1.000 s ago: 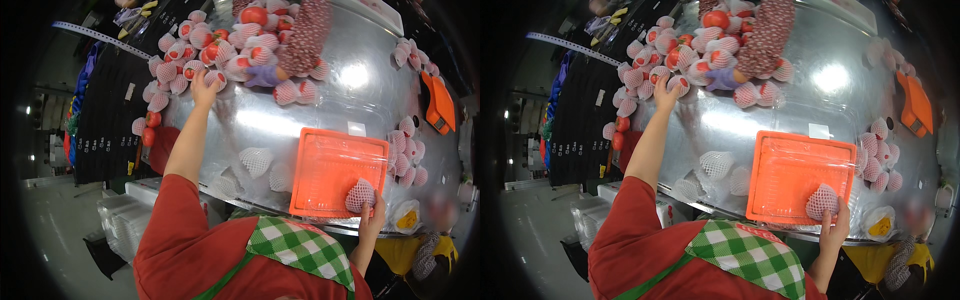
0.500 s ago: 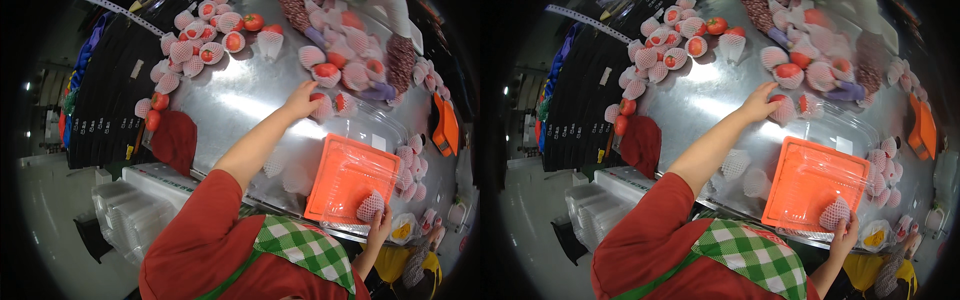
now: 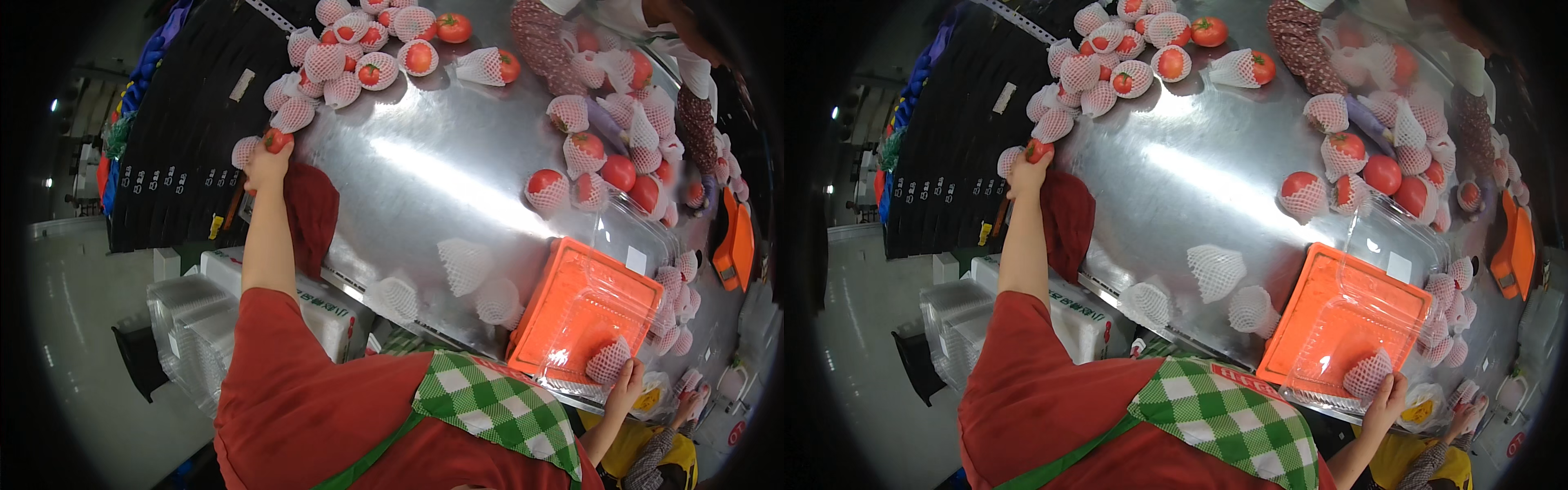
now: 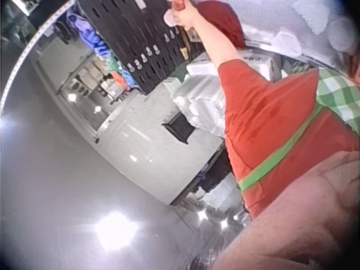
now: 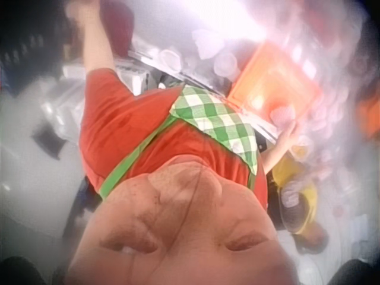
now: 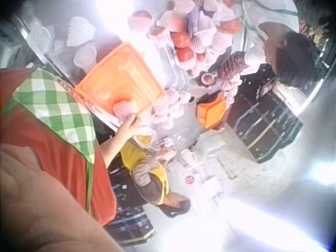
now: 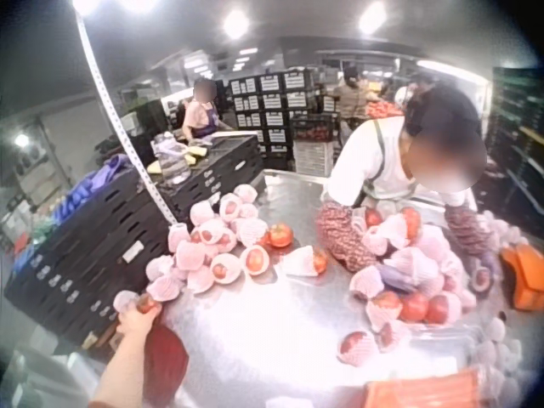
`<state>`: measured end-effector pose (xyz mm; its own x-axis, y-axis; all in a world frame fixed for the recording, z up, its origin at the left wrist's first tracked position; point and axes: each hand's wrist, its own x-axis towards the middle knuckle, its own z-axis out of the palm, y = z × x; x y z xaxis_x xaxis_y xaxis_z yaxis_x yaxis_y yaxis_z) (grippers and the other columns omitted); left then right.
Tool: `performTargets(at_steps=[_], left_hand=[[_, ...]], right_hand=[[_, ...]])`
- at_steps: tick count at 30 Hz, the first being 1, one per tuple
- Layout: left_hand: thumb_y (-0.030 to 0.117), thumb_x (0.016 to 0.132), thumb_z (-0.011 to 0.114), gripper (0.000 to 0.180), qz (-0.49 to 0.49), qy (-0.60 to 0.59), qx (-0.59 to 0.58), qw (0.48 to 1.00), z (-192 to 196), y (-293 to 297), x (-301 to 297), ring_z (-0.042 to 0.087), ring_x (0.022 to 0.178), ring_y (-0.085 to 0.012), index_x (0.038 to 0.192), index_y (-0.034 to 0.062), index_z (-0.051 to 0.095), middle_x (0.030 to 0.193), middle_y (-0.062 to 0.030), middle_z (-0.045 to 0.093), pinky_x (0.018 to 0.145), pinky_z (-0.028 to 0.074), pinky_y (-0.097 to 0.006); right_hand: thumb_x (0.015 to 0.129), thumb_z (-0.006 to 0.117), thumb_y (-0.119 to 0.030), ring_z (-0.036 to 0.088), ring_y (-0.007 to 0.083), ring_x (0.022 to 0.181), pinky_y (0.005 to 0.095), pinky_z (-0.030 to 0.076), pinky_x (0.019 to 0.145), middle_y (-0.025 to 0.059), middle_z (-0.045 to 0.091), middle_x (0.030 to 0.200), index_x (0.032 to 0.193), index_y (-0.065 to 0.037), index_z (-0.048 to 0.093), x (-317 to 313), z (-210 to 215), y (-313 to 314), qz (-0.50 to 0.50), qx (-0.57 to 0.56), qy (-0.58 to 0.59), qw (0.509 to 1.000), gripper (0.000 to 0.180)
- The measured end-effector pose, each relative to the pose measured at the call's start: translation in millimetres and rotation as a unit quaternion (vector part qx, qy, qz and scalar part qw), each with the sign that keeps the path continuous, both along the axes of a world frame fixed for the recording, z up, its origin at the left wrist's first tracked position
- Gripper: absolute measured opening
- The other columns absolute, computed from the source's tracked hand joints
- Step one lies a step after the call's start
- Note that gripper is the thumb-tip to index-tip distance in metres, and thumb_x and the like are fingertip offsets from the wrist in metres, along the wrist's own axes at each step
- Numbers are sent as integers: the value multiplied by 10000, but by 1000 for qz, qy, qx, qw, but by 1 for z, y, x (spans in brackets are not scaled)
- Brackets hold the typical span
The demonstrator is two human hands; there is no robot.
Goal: The person removes foam nets from individual tomatoes and places them into a clear plastic tray. The person then closes the tray and sets it aside before repeating the process with a new tray.
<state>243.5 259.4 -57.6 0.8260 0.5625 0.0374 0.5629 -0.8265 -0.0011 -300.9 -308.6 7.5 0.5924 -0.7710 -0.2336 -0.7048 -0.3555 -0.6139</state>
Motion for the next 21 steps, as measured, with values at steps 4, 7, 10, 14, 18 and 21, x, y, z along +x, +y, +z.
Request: performTargets(at_steps=[4, 7, 10, 14, 18, 21], left_hand=[[626, 724, 692, 832, -104, 73, -26, 992, -3, 9, 12, 469, 1273, -373, 1408, 221, 449, 1400, -90, 502, 992, 328, -665], [589, 727, 712, 847, -96, 45, -9, 994, 23, -4, -5, 422, 1316, -373, 1420, 193, 430, 1437, -83, 457, 1006, 312, -672], [522, 699, 765, 871, -7, -18, 22, 1000, -3, 45, -22, 400, 1330, -394, 1411, 148, 430, 1429, -158, 447, 1025, 369, -575], [376, 614, 858, 950, -51, -144, -201, 968, -60, 104, -31, 588, 1123, -397, 1394, 57, 421, 1235, -244, 597, 983, 451, -418], [350, 603, 852, 927, -115, -138, -174, 968, -58, 86, -46, 567, 1137, -405, 1383, 71, 435, 1226, -259, 581, 968, 460, -437], [344, 601, 850, 920, -172, -106, -156, 967, -37, 43, -70, 551, 1138, -402, 1390, 110, 439, 1229, -230, 562, 962, 464, -442]], right_hand=[[1010, 490, -281, 516, 145, 809, 295, 446, 745, 76, 592, 874, 1036, 19, 572, 6, 0, 3, -1, -19, -5, 1000, 312], [1009, 489, -275, 527, 150, 809, 297, 450, 746, 83, 604, 881, 1045, 16, 579, 6, 3, 11, -11, -23, -12, 1000, 306], [1008, 489, -266, 532, 152, 804, 297, 452, 743, 88, 609, 880, 1045, 11, 583, 10, 4, 13, -8, -31, -13, 999, 295], [1007, 488, -256, 536, 155, 797, 298, 454, 737, 94, 611, 871, 1045, 7, 588, 12, 4, 13, 4, -46, -17, 999, 284], [1009, 486, -263, 535, 154, 795, 299, 453, 734, 92, 609, 864, 1041, 13, 588, 12, 3, 12, 9, -47, -9, 999, 295], [1011, 485, -272, 529, 152, 790, 298, 451, 733, 88, 607, 856, 1032, 17, 588, 12, 3, 12, 9, -43, -18, 999, 307]])
